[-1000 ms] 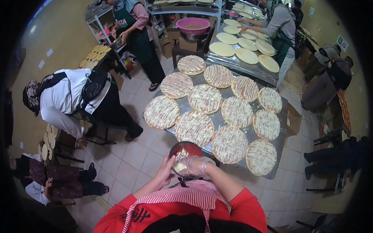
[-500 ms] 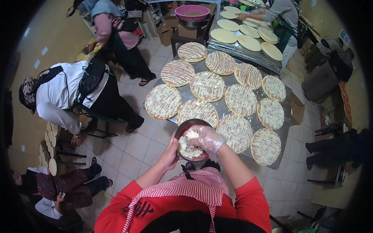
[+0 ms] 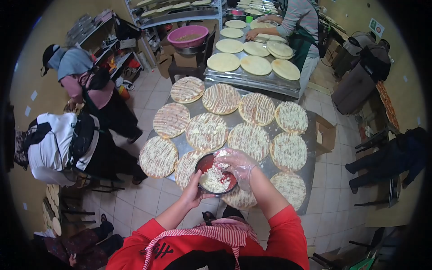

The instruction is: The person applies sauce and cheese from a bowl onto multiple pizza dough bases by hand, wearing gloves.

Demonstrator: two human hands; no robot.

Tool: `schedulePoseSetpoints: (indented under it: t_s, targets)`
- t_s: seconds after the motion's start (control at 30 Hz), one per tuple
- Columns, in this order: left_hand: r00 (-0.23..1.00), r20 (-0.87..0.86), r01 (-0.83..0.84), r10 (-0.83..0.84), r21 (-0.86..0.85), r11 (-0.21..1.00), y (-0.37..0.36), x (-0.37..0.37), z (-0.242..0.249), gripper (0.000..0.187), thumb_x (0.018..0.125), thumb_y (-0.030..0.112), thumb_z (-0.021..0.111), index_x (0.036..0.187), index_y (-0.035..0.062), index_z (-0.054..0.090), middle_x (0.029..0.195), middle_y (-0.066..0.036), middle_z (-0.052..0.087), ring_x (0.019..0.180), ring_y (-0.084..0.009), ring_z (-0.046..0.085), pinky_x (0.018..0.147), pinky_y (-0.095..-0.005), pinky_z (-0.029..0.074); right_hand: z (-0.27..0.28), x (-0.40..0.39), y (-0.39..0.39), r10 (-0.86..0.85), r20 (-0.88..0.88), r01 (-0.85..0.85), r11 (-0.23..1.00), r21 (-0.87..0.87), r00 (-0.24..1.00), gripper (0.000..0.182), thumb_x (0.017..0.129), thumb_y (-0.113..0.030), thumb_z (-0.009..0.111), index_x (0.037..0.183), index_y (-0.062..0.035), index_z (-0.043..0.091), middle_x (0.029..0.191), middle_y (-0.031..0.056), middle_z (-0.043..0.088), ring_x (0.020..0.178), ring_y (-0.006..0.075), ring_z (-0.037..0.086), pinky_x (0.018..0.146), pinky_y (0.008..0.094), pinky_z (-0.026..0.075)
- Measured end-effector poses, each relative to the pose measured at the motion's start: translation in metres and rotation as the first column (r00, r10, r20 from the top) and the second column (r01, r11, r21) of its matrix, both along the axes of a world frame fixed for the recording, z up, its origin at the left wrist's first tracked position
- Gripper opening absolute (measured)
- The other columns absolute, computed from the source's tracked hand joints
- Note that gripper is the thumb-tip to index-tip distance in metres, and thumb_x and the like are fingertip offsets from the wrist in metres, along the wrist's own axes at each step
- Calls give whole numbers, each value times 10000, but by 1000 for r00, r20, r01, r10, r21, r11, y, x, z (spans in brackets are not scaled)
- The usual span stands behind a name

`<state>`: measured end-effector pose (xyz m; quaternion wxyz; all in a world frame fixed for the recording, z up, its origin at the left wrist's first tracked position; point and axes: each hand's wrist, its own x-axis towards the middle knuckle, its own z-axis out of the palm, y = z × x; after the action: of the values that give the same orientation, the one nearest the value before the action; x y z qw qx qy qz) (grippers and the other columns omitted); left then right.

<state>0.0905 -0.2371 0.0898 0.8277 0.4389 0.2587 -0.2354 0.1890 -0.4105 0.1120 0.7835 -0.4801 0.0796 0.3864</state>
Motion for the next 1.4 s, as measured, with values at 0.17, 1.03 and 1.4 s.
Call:
schedulePoseSetpoints:
  t_s: [0.17, 1.03, 1.4]
  targets:
    - [1000, -26, -6, 6, 6, 1000, -18, 24, -21, 421, 862, 433, 424, 1159, 155, 316, 1185, -96, 439, 1022, -264, 522, 701, -455, 511, -12, 87, -51, -173, 32, 175, 981, -87, 984, 283, 784, -78, 603, 1048, -25, 517, 944, 92, 569, 821, 193, 573, 710, 297, 502]
    - [951, -264, -184, 164, -53, 982, -32, 41, -6, 379, 873, 382, 424, 1105, 86, 474, 928, -35, 601, 699, -122, 598, 482, -217, 477, -128, 326, -155, 406, 378, 228, 372, -900, 832, 194, 726, -92, 585, 909, -88, 647, 863, 92, 632, 722, 176, 593, 683, 275, 449]
    - [949, -247, -220, 197, -71, 973, -27, 36, -27, 403, 875, 387, 413, 1114, 68, 467, 885, -42, 606, 621, -123, 585, 461, -220, 464, -110, 327, -136, 66, 409, 301, 575, -761, 910, 179, 744, -102, 593, 907, -50, 649, 762, 75, 626, 637, 146, 577, 581, 284, 449]
